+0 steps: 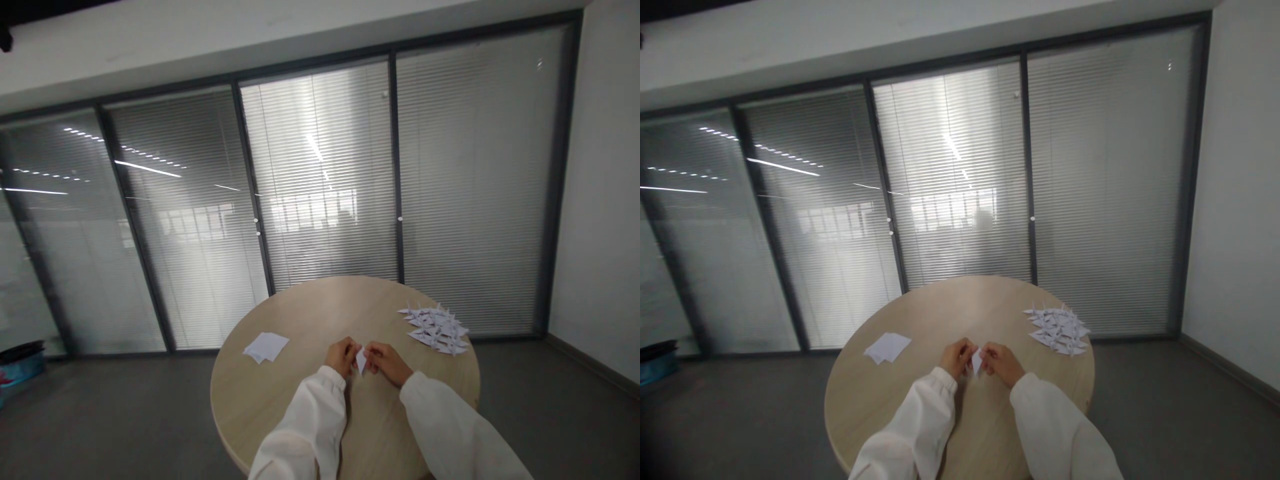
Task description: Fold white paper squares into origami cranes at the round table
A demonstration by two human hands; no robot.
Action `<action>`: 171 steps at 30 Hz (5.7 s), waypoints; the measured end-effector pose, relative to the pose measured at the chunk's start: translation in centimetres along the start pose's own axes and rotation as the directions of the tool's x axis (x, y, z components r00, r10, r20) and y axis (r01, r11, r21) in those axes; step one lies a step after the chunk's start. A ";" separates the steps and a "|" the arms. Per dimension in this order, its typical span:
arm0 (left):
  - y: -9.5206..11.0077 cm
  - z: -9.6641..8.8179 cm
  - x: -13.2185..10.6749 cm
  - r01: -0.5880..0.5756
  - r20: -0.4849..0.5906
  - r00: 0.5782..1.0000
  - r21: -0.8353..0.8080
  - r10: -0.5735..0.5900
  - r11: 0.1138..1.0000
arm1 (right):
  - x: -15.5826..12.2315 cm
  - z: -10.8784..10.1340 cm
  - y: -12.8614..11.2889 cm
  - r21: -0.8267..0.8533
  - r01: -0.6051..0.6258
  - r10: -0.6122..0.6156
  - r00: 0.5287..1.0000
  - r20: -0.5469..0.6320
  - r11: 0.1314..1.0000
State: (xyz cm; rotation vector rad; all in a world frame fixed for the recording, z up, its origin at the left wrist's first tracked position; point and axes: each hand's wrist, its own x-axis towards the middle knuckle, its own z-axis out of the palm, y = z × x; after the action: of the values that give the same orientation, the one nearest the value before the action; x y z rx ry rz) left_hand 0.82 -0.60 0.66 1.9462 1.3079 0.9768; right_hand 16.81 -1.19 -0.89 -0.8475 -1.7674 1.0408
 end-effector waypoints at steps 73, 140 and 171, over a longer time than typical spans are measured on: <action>1.3 -0.1 0.4 0.067 -0.077 0.988 -0.571 -0.135 0.818 | -0.7 0.4 -0.6 0.041 -0.042 0.036 0.990 0.136 0.998; -0.8 0.2 0.7 0.168 0.012 0.983 -0.469 -0.184 0.867 | -0.5 0.5 -0.7 -0.459 0.290 -0.367 0.926 -0.089 0.840; -0.1 0.0 0.3 0.154 0.119 0.986 -0.328 -0.121 0.932 | -0.4 -0.1 -0.5 -0.344 0.134 -0.206 0.961 -0.183 0.930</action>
State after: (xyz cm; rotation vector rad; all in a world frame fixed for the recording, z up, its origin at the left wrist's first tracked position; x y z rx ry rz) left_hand 0.85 -0.28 0.61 1.5993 1.1228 0.9536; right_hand 17.00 -1.75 -0.59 -0.9500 -1.8149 0.5236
